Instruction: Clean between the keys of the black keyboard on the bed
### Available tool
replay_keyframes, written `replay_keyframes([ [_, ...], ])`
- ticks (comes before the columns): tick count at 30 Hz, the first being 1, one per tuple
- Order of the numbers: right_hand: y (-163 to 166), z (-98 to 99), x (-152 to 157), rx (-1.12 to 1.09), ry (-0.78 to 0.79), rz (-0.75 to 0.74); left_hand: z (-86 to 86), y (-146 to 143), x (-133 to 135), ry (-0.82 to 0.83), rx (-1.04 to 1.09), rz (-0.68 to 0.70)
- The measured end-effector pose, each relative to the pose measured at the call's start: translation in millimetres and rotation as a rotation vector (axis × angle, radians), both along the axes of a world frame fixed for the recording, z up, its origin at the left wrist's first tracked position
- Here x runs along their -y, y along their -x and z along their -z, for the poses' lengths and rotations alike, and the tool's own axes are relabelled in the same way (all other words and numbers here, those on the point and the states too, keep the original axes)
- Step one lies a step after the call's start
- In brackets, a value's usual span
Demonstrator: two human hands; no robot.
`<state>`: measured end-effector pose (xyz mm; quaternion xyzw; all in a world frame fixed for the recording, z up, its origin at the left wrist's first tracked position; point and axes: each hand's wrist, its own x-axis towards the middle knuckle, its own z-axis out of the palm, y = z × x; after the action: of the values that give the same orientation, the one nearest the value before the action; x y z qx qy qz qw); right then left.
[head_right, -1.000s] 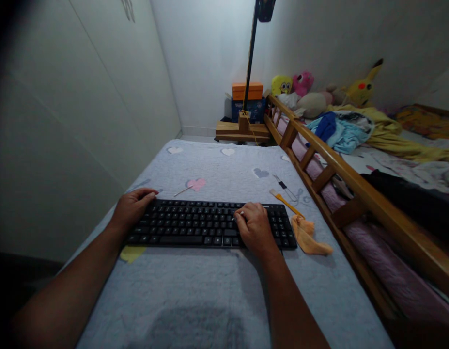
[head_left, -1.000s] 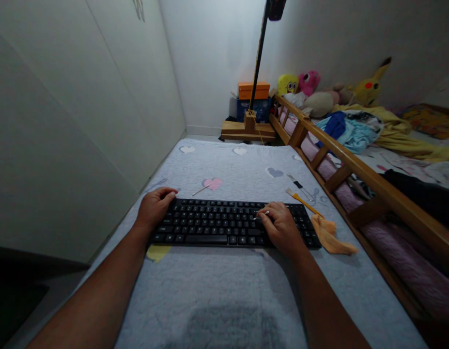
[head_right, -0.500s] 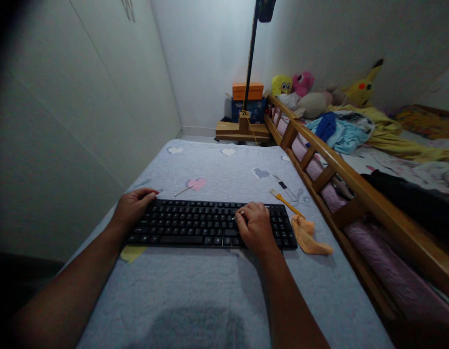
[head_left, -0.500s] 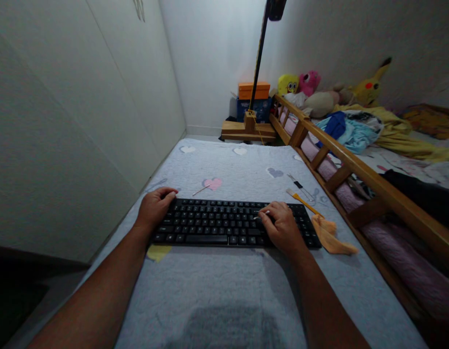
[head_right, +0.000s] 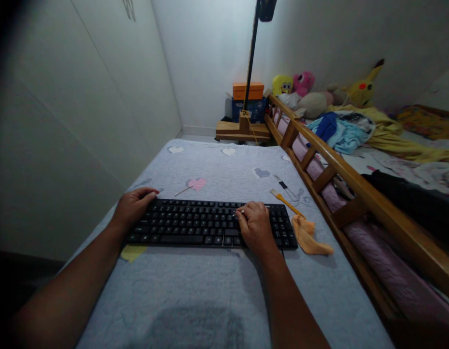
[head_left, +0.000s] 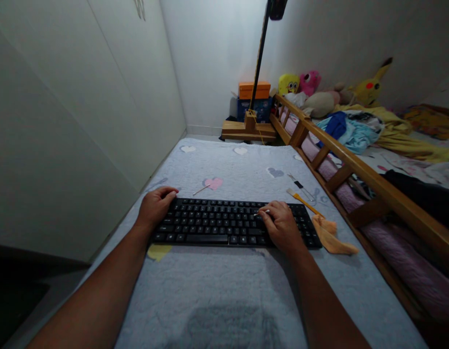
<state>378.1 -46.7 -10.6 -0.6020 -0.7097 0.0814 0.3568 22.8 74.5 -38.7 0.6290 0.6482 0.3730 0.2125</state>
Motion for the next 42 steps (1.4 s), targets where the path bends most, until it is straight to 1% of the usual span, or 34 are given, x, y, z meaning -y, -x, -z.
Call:
replay_keyframes([
  [6,0,-0.7,0,-0.002,-0.006,-0.001,-3.2,-2,1,-0.011,-0.01,0.005],
  [21,6,-0.4,-3,0.001,-0.008,-0.028,-0.4,0,0,-0.023,-0.018,0.011],
  [29,11,1.2,-4,0.01,-0.006,-0.053,-3.3,-3,1,-0.012,-0.01,0.004],
  [42,3,-0.8,-2,0.008,-0.016,0.007,-3.3,-2,2,-0.016,-0.004,0.004],
])
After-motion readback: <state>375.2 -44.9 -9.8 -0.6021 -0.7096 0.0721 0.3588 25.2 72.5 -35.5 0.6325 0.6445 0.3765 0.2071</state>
